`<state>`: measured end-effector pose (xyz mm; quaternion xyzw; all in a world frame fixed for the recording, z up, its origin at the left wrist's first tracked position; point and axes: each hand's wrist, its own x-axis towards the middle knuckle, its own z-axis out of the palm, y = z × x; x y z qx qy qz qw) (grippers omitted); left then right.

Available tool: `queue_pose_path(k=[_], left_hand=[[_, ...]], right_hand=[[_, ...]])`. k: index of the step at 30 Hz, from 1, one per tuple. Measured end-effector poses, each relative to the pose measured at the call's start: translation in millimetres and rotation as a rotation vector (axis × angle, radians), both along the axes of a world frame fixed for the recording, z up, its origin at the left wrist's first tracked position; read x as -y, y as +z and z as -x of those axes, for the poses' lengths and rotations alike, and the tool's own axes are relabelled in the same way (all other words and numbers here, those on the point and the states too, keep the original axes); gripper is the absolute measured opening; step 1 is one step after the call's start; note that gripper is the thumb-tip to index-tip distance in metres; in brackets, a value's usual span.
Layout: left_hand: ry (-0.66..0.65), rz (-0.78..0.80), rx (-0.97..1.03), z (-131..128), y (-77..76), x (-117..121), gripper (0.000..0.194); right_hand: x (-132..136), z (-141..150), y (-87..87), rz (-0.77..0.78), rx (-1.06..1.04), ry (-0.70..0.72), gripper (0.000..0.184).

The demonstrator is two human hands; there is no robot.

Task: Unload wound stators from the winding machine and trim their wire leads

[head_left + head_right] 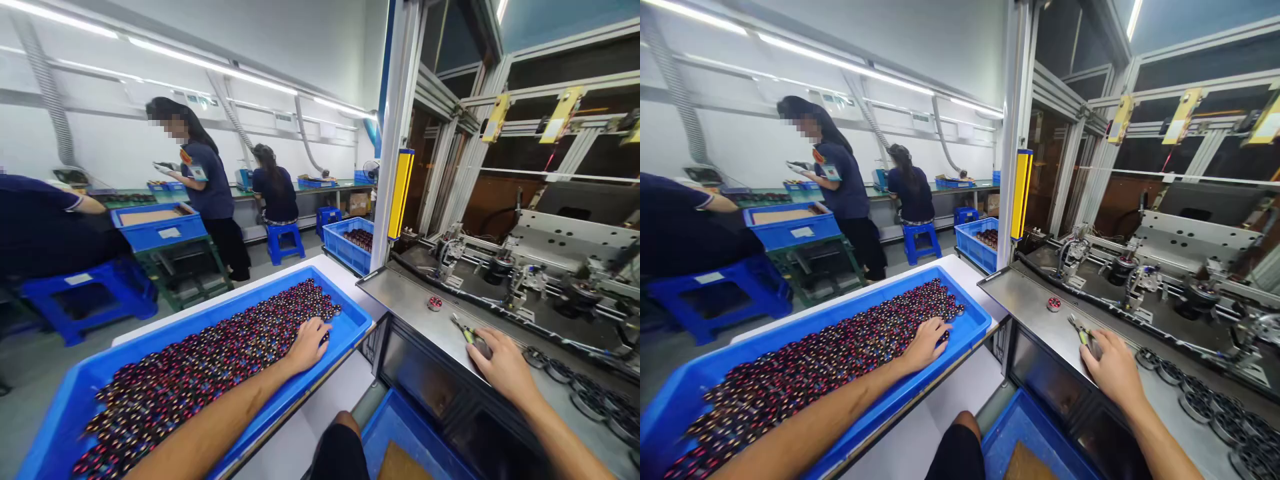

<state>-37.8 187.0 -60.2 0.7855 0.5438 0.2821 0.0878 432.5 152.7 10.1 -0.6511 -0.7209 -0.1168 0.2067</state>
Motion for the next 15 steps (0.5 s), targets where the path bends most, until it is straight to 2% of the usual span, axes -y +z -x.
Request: queue_pose_path(k=[4, 7, 9, 11, 15], left_hand=[[0.055, -0.049, -0.049, 12, -10.3, -4, 0.021], [0.065, -0.082, -0.040, 11, -3.8, -2, 0.017], [0.056, -0.110, -0.008, 2, 10.3, -3, 0.023], [0.020, -0.135, 0.041, -18, 31.0, -10, 0.032], [-0.164, -0.097, 0.145, -92, 71.9, -47, 0.032]], right_hand=[[0, 2, 0.7, 0.025, -0.014, -0.010, 0.051], [3, 6, 2.5, 0.043, -0.030, -0.022, 0.048], [6, 9, 4.4, 0.057, -0.037, -0.034, 0.043], [8, 12, 6.7, 0.075, -0.039, -0.043, 0.037], [10, 16, 12.0, 0.106, -0.043, -0.060, 0.031]])
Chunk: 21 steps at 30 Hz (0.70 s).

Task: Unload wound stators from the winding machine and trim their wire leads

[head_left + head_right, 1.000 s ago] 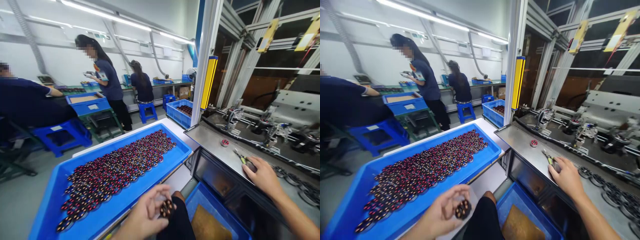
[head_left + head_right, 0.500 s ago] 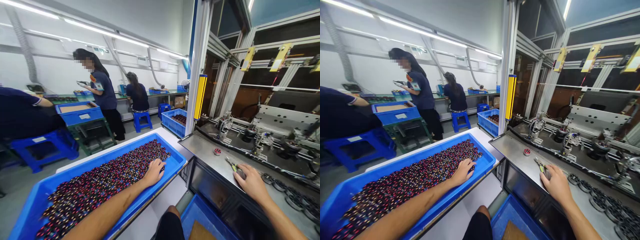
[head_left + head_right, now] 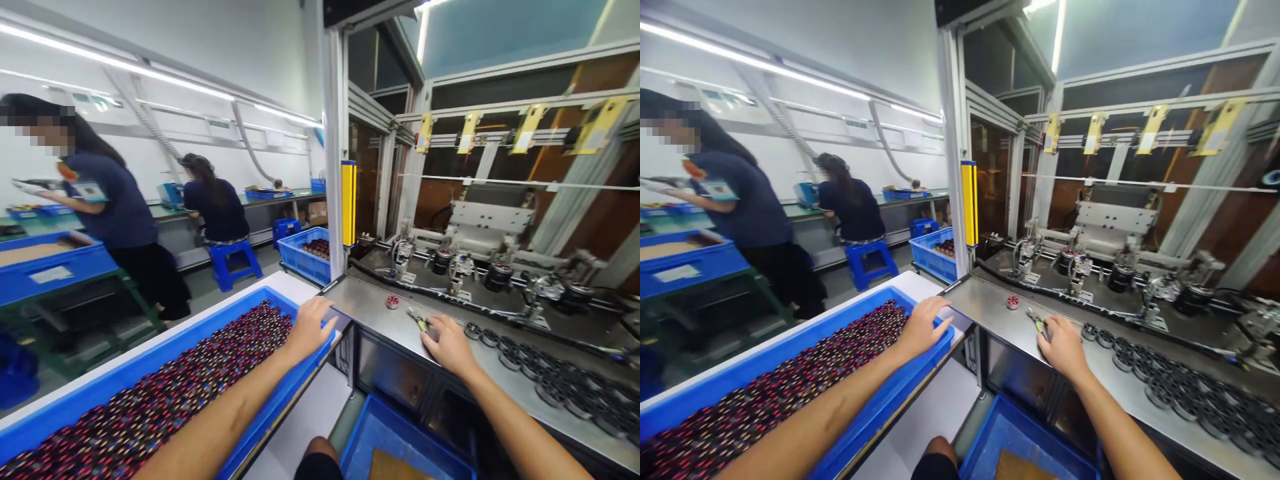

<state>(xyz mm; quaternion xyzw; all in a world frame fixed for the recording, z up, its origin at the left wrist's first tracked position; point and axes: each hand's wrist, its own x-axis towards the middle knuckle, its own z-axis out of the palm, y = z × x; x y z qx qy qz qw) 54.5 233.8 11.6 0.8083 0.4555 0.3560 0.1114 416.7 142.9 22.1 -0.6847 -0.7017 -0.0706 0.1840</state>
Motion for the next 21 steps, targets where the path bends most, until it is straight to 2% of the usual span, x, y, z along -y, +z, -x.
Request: queue_pose_path(k=[2, 5, 8, 10, 12, 14, 16, 19, 21], left_hand=[[-0.103, 0.067, 0.026, -47, 12.2, -22, 0.030], [-0.205, 0.194, 0.059, -109, 20.9, -45, 0.032], [-0.312, 0.316, 0.080, -145, 25.7, -53, 0.033], [-0.395, 0.378, 0.091, -155, 28.9, -54, 0.038], [-0.443, 0.415, 0.118, -159, 31.2, -55, 0.057], [-0.452, 0.430, 0.173, -162, 32.3, -54, 0.072], [-0.435, 0.430, 0.247, -166, 33.3, -50, 0.076], [-0.408, 0.414, 0.373, -164, 38.1, -29, 0.074], [-0.405, 0.386, 0.457, -154, 42.7, -2, 0.071]], right_hand=[[3, 2, 2.8, 0.009, -0.011, -0.007, 0.030], [10, 6, 6.0, 0.005, -0.047, -0.017, 0.029], [17, 10, 7.6, -0.021, -0.098, -0.032, 0.028], [18, 11, 8.0, -0.041, -0.130, -0.046, 0.027], [18, 11, 8.0, -0.058, -0.156, -0.056, 0.027], [18, 11, 7.3, -0.069, -0.176, -0.060, 0.027], [19, 10, 6.2, -0.072, -0.188, -0.054, 0.026], [20, 9, 5.7, -0.071, -0.207, -0.033, 0.026], [19, 8, 7.8, -0.074, -0.229, -0.014, 0.026]])
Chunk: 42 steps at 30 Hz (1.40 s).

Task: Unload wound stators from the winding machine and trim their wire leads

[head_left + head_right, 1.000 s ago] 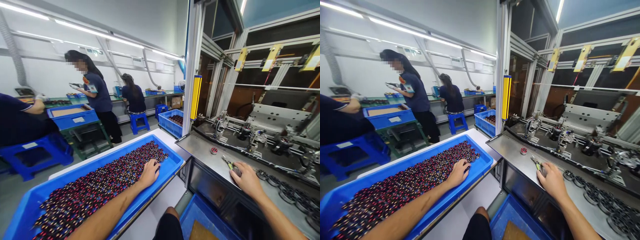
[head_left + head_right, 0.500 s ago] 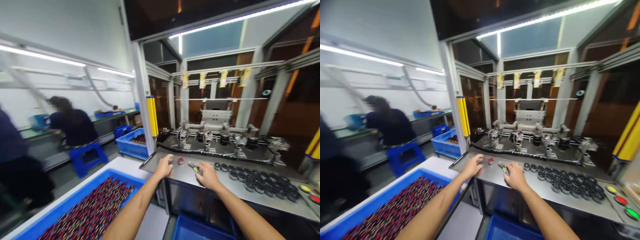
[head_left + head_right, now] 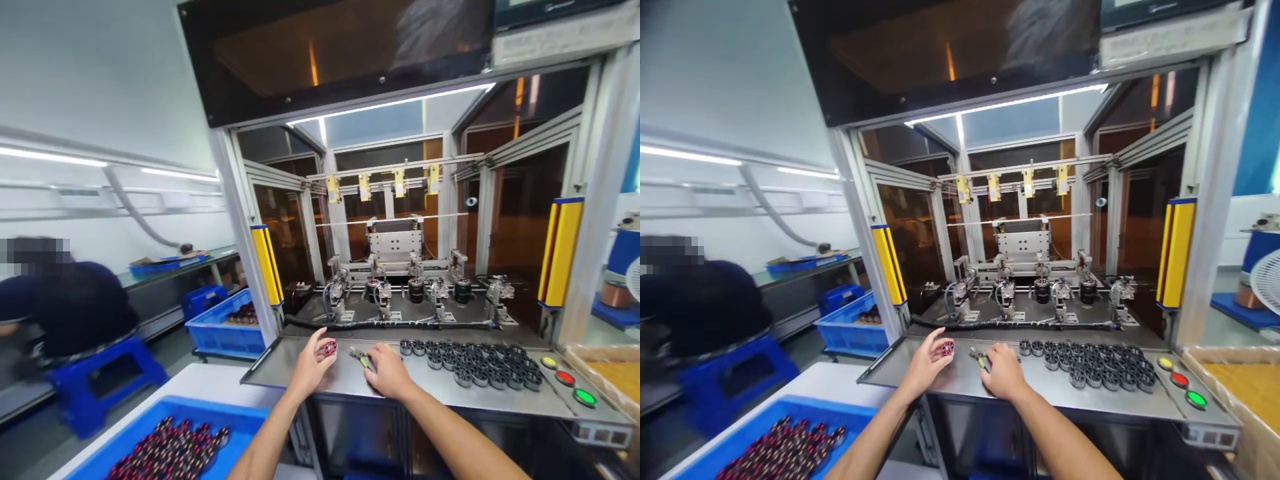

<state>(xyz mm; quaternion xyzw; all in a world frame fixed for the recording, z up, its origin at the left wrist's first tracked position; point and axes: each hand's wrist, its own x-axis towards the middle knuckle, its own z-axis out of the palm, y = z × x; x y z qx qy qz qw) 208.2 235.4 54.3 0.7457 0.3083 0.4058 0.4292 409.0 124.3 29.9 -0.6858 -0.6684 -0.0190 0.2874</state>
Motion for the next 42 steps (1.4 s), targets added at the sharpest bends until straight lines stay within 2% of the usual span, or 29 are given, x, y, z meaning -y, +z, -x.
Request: queue_pose_path(k=[4, 7, 8, 10, 13, 15, 18, 22, 25, 27, 30, 32, 35, 37, 40, 42], left_hand=[[0.062, -0.075, 0.126, 41, 1.7, 88, 0.064], [0.137, -0.375, 0.241, 71, -3.8, 156, 0.067], [0.151, -0.466, 0.280, 79, -5.4, 174, 0.070], [0.168, -0.539, 0.340, 89, -6.4, 203, 0.076], [0.156, -0.482, 0.386, 92, -3.2, 229, 0.077], [0.113, -0.437, 0.395, 89, -0.8, 238, 0.078], [0.052, -0.385, 0.402, 81, -1.3, 245, 0.081], [-0.015, -0.185, 0.454, 73, -8.3, 251, 0.079], [-0.070, -0.070, 0.514, 70, -11.1, 255, 0.078], [-0.080, -0.047, 0.520, 69, -10.4, 256, 0.076], [-0.075, -0.097, 0.500, 68, -7.8, 256, 0.076], [-0.078, -0.167, 0.471, 67, -7.1, 255, 0.078], [-0.069, -0.221, 0.419, 65, -9.2, 253, 0.077], [-0.061, -0.223, 0.401, 63, -11.8, 253, 0.077], [-0.039, -0.185, 0.403, 62, -15.0, 254, 0.081], [-0.017, -0.095, 0.417, 61, -15.4, 255, 0.082]], right_hand=[[2, 1, 15.0, -0.047, -0.098, 0.065, 0.028], [23, 17, 30.6, -0.117, -0.245, 0.144, 0.031], [37, 27, 34.5, -0.125, -0.306, 0.185, 0.030], [73, 50, 38.9, -0.086, -0.432, 0.292, 0.032], [134, 87, 39.0, 0.050, -0.607, 0.426, 0.044], [164, 108, 38.1, 0.123, -0.831, 0.447, 0.048], [187, 121, 38.3, 0.203, -1.204, 0.429, 0.050], [196, 98, 38.2, 0.363, -1.530, 0.556, 0.045], [203, 69, 29.8, 0.530, -1.529, 0.710, 0.044], [208, 60, 17.8, 0.614, -1.483, 0.746, 0.041], [216, 74, -3.6, 0.640, -1.542, 0.671, 0.034], [218, 97, -12.7, 0.639, -1.633, 0.614, 0.041], [215, 127, -13.7, 0.614, -1.779, 0.560, 0.050], [213, 135, -9.7, 0.586, -1.812, 0.511, 0.049], [216, 131, -6.3, 0.568, -1.734, 0.447, 0.048], [222, 125, -7.9, 0.568, -1.642, 0.427, 0.045]])
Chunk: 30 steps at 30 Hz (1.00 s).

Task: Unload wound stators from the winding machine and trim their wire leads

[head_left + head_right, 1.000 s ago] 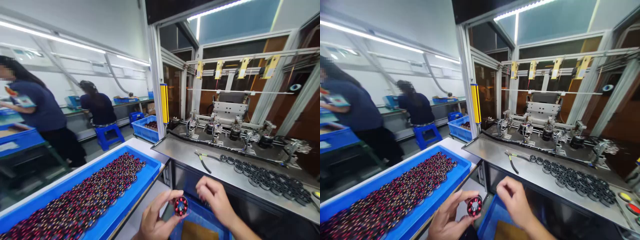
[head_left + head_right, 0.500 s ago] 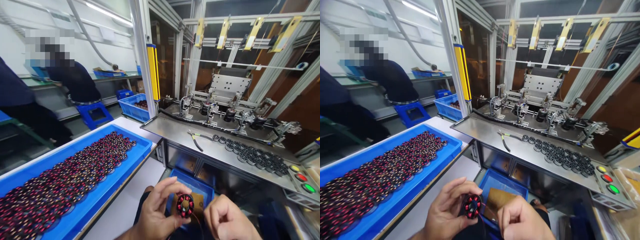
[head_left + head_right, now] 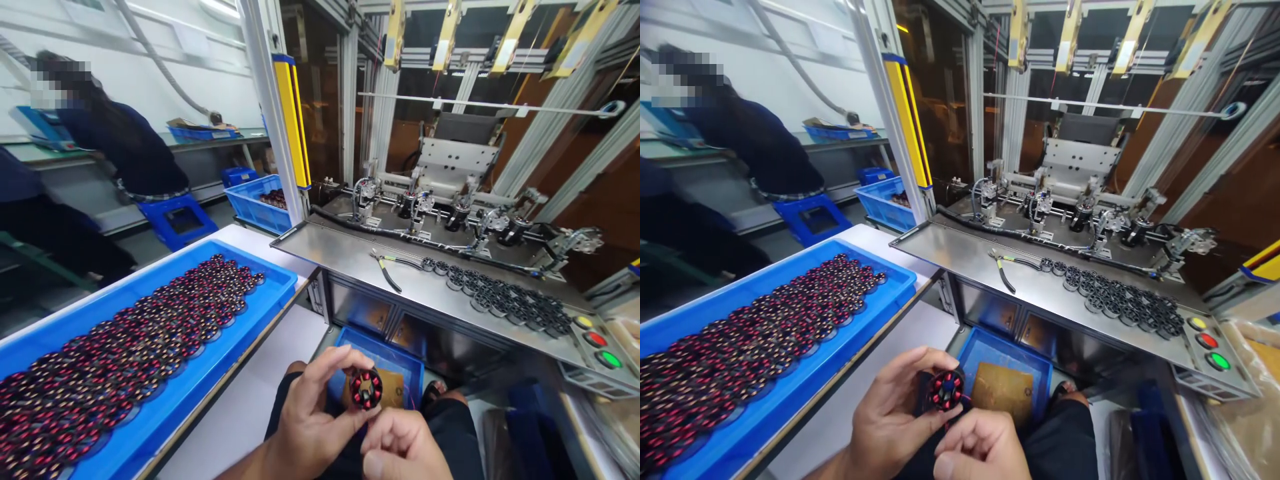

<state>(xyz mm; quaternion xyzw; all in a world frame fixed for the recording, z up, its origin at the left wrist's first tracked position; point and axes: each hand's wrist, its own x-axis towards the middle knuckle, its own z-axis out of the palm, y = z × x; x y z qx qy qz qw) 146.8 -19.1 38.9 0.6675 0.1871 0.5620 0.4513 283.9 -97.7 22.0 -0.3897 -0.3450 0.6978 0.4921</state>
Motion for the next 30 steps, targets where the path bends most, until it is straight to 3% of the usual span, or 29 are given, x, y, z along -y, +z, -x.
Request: queue_pose_path(k=[3, 6, 10, 14, 18, 22, 26, 30], left_hand=[[-0.053, 0.193, 0.033, 0, 2.1, 1, 0.077], [-0.178, 0.304, 0.062, 2, 5.9, 2, 0.070], [-0.335, 0.355, 0.037, 6, 8.1, 7, 0.062], [-0.382, 0.375, 0.013, 3, 3.7, 12, 0.065], [-0.337, 0.393, 0.142, -4, 0.6, 13, 0.074], [-0.409, 0.516, 0.219, -4, 6.5, 11, 0.065], [-0.506, 0.682, 0.240, -5, 9.6, 8, 0.050], [-0.480, 0.750, 0.195, -11, 5.7, 8, 0.042]], right_hand=[[7, -10, -4.7, -0.035, 0.113, 0.022, 0.045], [4, -22, -3.1, -0.049, 0.100, -0.030, 0.043], [-7, -37, 18.2, -0.156, -0.010, -0.165, 0.043], [-13, -36, 36.0, -0.115, 0.111, -0.105, 0.042], [-8, -31, 24.4, -0.108, 0.088, -0.034, 0.045], [-1, -32, 6.6, -0.165, 0.073, 0.008, 0.043], [4, -29, -1.1, -0.143, 0.165, -0.053, 0.045], [1, -22, 0.5, -0.154, 0.280, -0.164, 0.049]])
